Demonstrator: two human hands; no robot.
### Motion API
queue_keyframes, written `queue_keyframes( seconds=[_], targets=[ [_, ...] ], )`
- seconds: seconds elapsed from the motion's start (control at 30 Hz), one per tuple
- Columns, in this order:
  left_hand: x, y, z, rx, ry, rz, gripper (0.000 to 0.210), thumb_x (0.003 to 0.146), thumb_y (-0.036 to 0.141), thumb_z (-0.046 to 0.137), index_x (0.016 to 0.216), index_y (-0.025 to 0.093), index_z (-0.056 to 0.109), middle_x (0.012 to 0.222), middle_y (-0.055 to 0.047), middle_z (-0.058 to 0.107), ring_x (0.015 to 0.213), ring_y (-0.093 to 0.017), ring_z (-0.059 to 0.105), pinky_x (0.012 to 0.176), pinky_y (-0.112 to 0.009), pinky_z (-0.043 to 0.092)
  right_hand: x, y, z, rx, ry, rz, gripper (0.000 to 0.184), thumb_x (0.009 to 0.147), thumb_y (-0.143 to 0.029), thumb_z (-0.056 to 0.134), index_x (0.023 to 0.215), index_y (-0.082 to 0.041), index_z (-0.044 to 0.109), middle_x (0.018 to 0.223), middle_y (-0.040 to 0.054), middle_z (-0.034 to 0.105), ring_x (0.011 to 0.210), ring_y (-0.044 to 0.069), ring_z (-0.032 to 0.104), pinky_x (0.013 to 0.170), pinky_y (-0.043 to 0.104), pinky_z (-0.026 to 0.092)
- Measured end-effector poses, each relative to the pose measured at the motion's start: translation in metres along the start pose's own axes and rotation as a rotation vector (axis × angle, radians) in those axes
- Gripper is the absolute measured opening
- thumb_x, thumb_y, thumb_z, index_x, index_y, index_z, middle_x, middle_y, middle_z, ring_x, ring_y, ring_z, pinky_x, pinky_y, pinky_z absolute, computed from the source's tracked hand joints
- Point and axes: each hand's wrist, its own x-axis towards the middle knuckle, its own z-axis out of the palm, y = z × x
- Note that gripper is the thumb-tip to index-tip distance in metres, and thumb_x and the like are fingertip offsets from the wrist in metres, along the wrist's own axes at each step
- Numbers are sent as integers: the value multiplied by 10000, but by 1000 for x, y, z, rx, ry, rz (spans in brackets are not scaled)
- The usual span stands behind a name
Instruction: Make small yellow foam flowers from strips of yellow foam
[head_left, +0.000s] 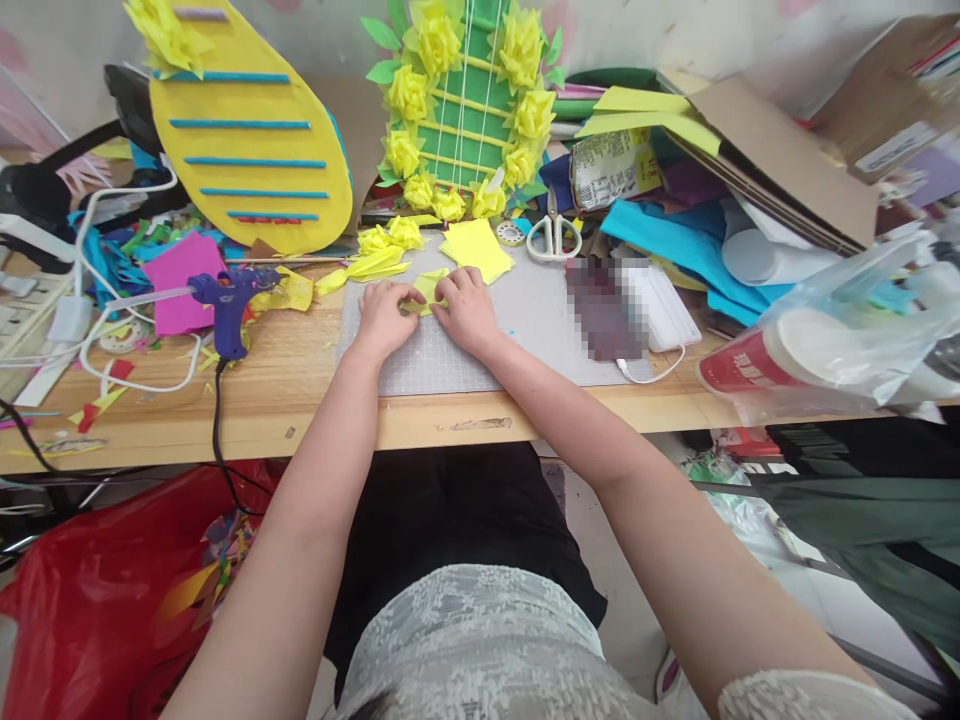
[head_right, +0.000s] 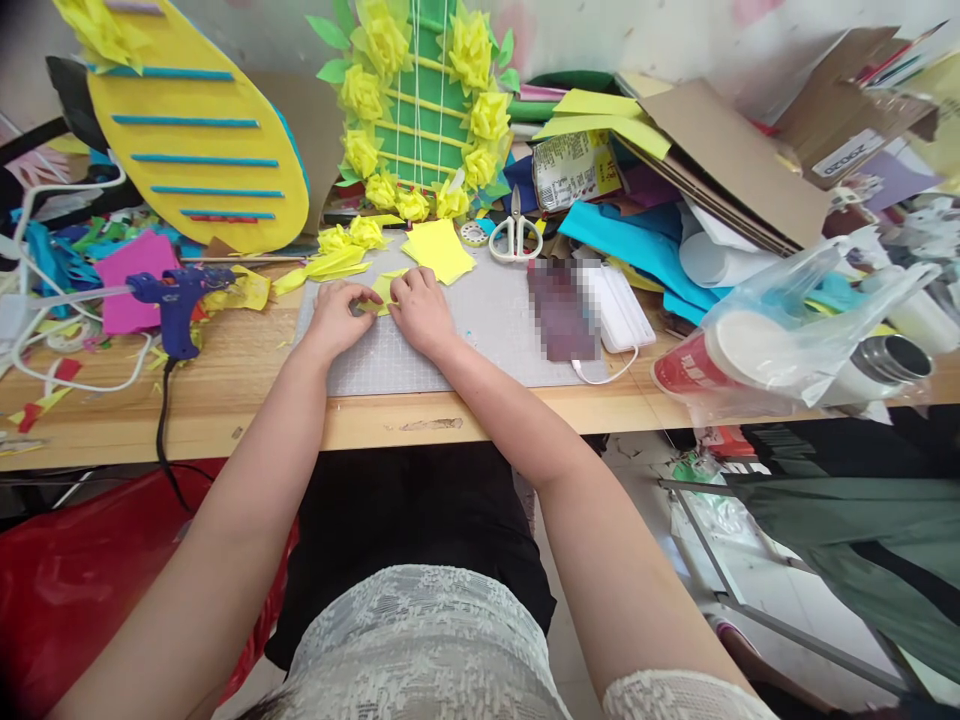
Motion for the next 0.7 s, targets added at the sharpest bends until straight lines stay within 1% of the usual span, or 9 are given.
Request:
queue_keyframes(
  seconds=[0.13,0.2,0.37,0.47,0.53,0.6,0.7],
  targets=[
    [0,1,0,7,2,-13,168,699,138,625,770,259,717,998,-82,661,1126,-353,506,984,-547,383,0,2,1,-15,4,-34,139,885,-215,526,921,-168,652,1063,135,571,1120,281,416,979,457,397],
    [0,1,0,17,1,-26,167,700,138,623,765,254,723,998,-90,661,1133,-360,503,997,-555,369,0,2,2,-16,13,-46,141,884,-220,531,911,-168,659,1058,133,574,1112,280,422,976,458,401],
    [0,6,0,42,-16,-71,138,728,164,615,778,235,723,1025,-104,653,1152,-362,495,1019,-552,344,-1,-1,0,-20,16,-32,155,884,-237,531,901,-155,661,1053,137,578,1114,281,430,988,460,402],
    [-1,7,1,31,16,-79,75,761,237,630,757,229,704,999,-105,650,1133,-359,498,1011,-550,342,-3,-3,-2,-11,19,-27,153,875,-240,539,897,-152,661,1054,141,580,1116,290,430,985,463,407],
    [-1,7,2,28,35,-65,42,750,269,667,751,236,692,979,-94,645,1121,-347,501,1008,-532,347,-3,-3,-2,-10,16,-27,153,867,-233,544,904,-141,661,1057,150,582,1119,293,427,989,462,405],
    [-2,8,3,34,33,-54,39,736,272,690,763,244,691,983,-86,637,1122,-339,501,1004,-513,353,-3,-3,-2,-16,14,-27,154,862,-227,547,911,-134,660,1060,158,584,1121,295,425,992,463,403],
    [-3,11,2,68,10,-58,85,750,261,671,824,250,710,1040,-86,623,1156,-343,487,1005,-498,352,-3,-3,0,-29,22,-40,159,866,-231,539,917,-145,662,1060,155,590,1118,290,430,981,463,405]
  ],
)
